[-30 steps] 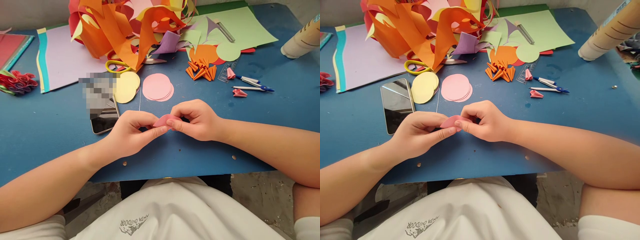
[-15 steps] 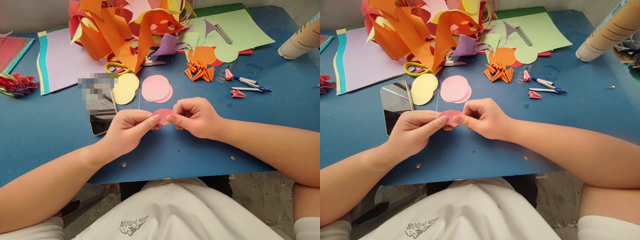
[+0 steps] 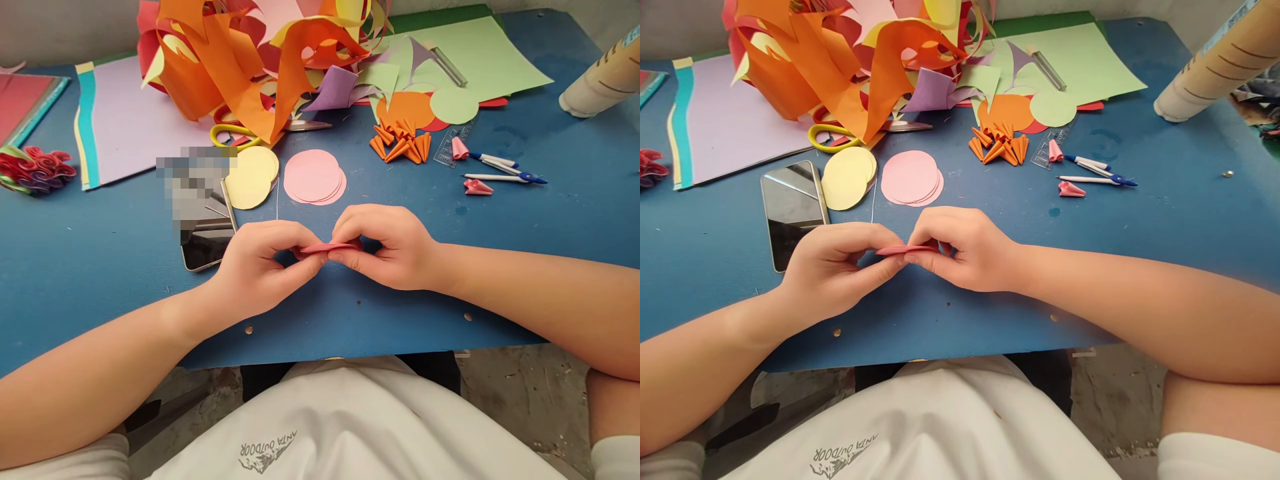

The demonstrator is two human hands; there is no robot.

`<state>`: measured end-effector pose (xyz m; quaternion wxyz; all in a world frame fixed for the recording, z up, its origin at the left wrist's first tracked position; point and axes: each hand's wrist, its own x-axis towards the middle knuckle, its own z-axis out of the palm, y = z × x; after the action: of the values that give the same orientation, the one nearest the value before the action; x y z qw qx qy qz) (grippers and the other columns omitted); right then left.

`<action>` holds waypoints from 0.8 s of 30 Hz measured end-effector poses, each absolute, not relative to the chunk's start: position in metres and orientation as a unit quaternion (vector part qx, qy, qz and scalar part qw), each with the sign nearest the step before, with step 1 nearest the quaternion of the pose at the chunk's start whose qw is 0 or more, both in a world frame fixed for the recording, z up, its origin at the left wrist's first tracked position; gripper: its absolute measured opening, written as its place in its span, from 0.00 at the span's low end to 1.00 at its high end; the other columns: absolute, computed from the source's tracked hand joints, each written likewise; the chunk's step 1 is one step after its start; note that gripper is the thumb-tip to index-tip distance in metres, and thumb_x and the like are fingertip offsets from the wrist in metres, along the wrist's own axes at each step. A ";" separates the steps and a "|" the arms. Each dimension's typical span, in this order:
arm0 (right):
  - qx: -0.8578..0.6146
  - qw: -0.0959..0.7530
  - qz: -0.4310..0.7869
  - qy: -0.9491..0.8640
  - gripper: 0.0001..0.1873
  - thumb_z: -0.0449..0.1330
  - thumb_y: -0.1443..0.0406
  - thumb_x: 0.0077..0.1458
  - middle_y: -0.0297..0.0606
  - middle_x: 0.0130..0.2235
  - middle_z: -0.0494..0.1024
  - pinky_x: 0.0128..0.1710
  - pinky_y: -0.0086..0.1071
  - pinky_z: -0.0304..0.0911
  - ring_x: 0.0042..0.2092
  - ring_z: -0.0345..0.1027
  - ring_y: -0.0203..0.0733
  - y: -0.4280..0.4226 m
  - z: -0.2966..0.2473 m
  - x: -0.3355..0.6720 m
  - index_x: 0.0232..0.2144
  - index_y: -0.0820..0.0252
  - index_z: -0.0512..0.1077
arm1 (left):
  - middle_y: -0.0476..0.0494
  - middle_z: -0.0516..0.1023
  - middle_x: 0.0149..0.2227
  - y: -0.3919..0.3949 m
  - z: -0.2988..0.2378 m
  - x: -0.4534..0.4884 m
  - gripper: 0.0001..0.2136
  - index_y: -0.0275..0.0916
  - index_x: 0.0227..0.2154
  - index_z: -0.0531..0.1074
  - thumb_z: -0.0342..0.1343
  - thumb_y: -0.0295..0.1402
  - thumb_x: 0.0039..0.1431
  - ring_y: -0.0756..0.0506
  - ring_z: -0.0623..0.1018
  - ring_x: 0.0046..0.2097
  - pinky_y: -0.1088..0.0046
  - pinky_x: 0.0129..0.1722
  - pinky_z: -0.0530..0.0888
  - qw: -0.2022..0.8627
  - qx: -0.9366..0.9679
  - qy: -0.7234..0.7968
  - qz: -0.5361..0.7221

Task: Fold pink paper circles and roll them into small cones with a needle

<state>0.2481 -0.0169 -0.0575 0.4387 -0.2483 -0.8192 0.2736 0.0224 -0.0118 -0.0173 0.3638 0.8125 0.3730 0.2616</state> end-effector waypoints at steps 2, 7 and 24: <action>-0.249 0.439 0.261 -0.823 0.05 0.64 0.66 0.66 0.35 0.31 0.78 0.36 0.28 0.67 0.33 0.70 0.34 -0.017 -0.058 0.248 0.35 0.60 0.73 | 0.50 0.80 0.26 -0.011 -0.017 0.021 0.06 0.41 0.28 0.79 0.62 0.30 0.61 0.51 0.75 0.28 0.75 0.31 0.72 0.344 0.825 0.371 0.253; -0.257 0.453 0.239 -0.820 0.05 0.65 0.67 0.66 0.34 0.30 0.78 0.34 0.28 0.65 0.32 0.68 0.34 -0.018 -0.057 0.248 0.35 0.60 0.74 | 0.49 0.81 0.27 -0.010 -0.018 0.022 0.06 0.43 0.28 0.78 0.63 0.34 0.61 0.49 0.75 0.28 0.72 0.31 0.72 0.355 0.814 0.375 0.265; -0.274 0.455 0.234 -0.814 0.07 0.66 0.65 0.65 0.35 0.29 0.80 0.33 0.27 0.67 0.30 0.70 0.33 -0.019 -0.058 0.249 0.32 0.60 0.75 | 0.47 0.86 0.33 -0.011 -0.021 0.023 0.03 0.42 0.34 0.82 0.63 0.31 0.62 0.48 0.81 0.33 0.74 0.34 0.78 0.406 0.779 0.383 0.285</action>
<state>0.2492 -0.0190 -0.0580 0.4551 -0.2737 -0.8144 0.2340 0.0231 -0.0111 -0.0205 0.4057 0.7795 0.3828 0.2851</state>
